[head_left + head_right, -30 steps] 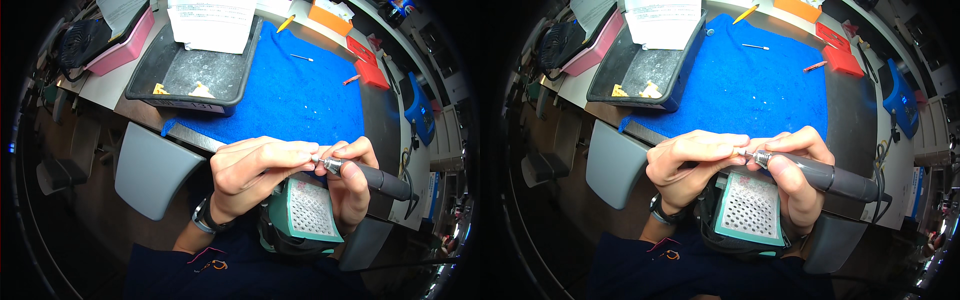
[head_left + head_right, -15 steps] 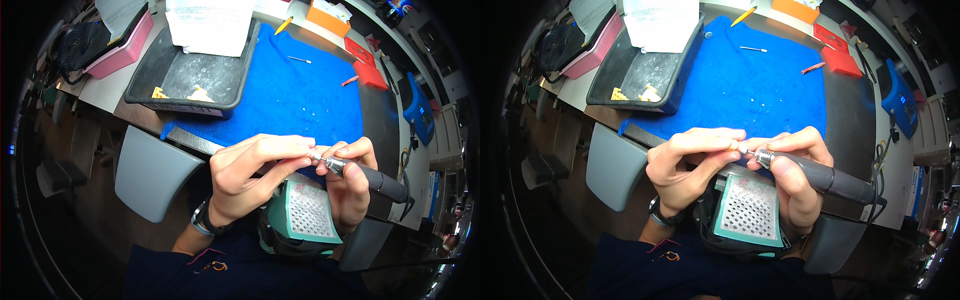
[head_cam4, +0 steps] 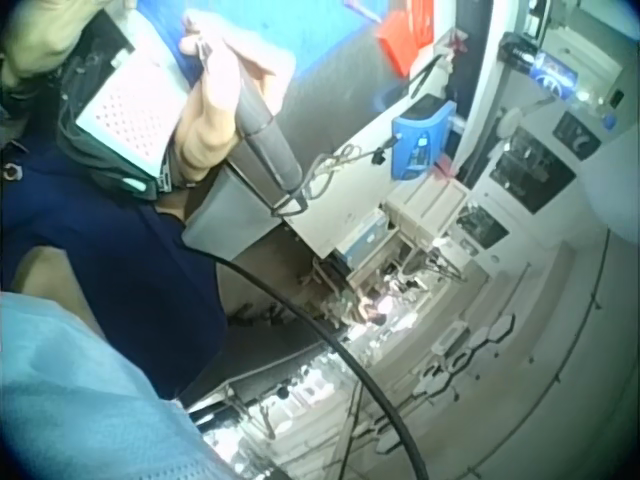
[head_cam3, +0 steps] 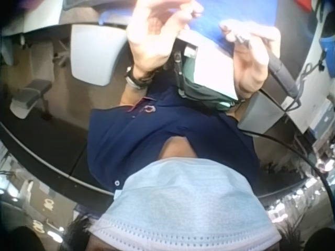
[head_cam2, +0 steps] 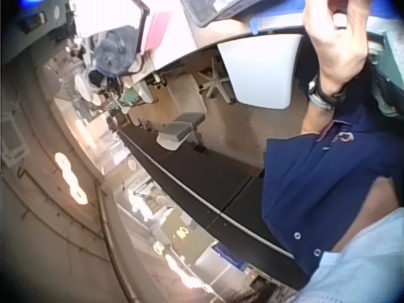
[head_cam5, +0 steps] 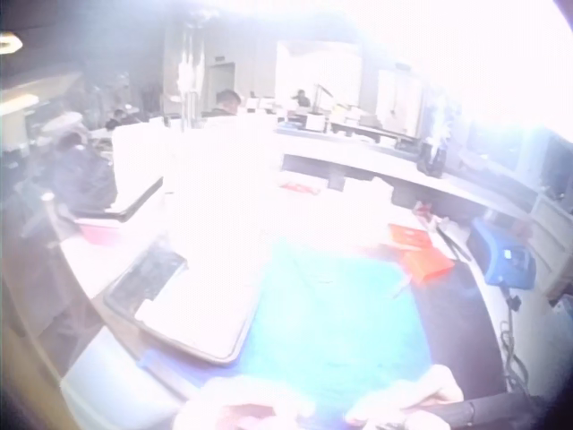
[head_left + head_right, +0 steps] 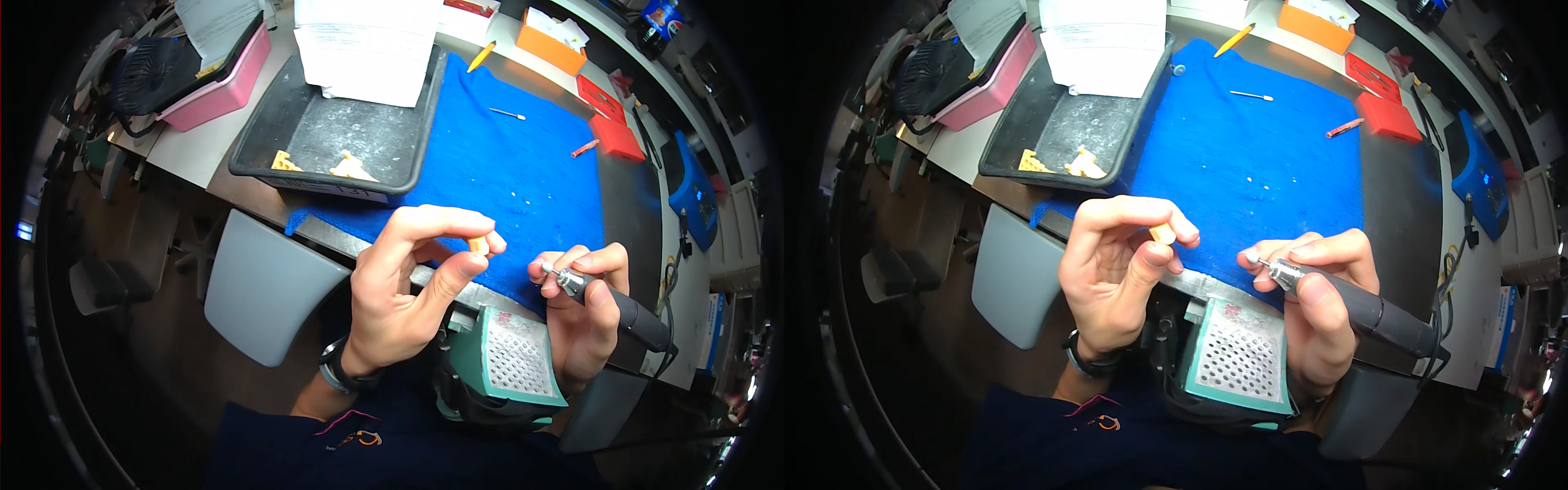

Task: Grinding and polishing a dental prosthetic or crown using a rotary tool in a laboratory setting.

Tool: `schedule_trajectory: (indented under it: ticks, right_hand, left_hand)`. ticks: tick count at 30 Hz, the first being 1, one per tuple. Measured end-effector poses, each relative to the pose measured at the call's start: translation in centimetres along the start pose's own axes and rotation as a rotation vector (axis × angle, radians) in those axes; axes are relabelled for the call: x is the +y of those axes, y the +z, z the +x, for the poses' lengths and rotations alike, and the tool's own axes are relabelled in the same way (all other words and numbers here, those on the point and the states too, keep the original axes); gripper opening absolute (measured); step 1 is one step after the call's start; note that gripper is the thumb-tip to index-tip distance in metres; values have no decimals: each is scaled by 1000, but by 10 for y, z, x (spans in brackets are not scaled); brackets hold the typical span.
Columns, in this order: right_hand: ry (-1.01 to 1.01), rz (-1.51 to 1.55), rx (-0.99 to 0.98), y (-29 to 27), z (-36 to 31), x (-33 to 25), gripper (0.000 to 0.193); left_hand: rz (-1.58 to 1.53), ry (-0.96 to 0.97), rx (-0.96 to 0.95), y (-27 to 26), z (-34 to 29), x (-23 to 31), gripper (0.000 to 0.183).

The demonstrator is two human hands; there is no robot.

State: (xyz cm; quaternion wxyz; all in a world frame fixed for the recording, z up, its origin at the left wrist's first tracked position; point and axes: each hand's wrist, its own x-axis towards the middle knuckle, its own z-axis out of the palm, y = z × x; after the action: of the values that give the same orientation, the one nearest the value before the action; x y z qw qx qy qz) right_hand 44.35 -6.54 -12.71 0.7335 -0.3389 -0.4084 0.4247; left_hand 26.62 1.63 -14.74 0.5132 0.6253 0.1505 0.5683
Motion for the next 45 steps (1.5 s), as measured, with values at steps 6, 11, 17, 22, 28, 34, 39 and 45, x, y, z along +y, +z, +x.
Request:
schedule_trajectory:
  ticks: [6,11,17,22,28,34,39,45]
  right_hand:
    - [1,-56,11,2,-2,-2,21]
    - [3,-63,19,5,-2,-1,21]
    - [-3,-25,-12,2,-1,0,20]
    - [26,58,9,2,-1,-1,18]
    - [26,70,-66,-3,-1,0,21]
    - [23,80,-66,-3,0,1,19]
    - [20,82,-38,0,-1,0,18]
    - [51,45,-24,-1,-1,-1,17]
  left_hand:
    - [-173,-70,21,-2,-3,1,28]
    - [-163,-20,3,-5,-4,-2,27]
    - [-133,0,-24,-2,-4,-6,24]
    - [81,98,-29,13,2,-5,20]
    - [132,82,-77,15,3,-7,23]
    - [195,94,-90,16,4,-5,26]
    - [187,72,-85,17,5,-4,29]
    - [202,198,-78,15,3,-14,31]
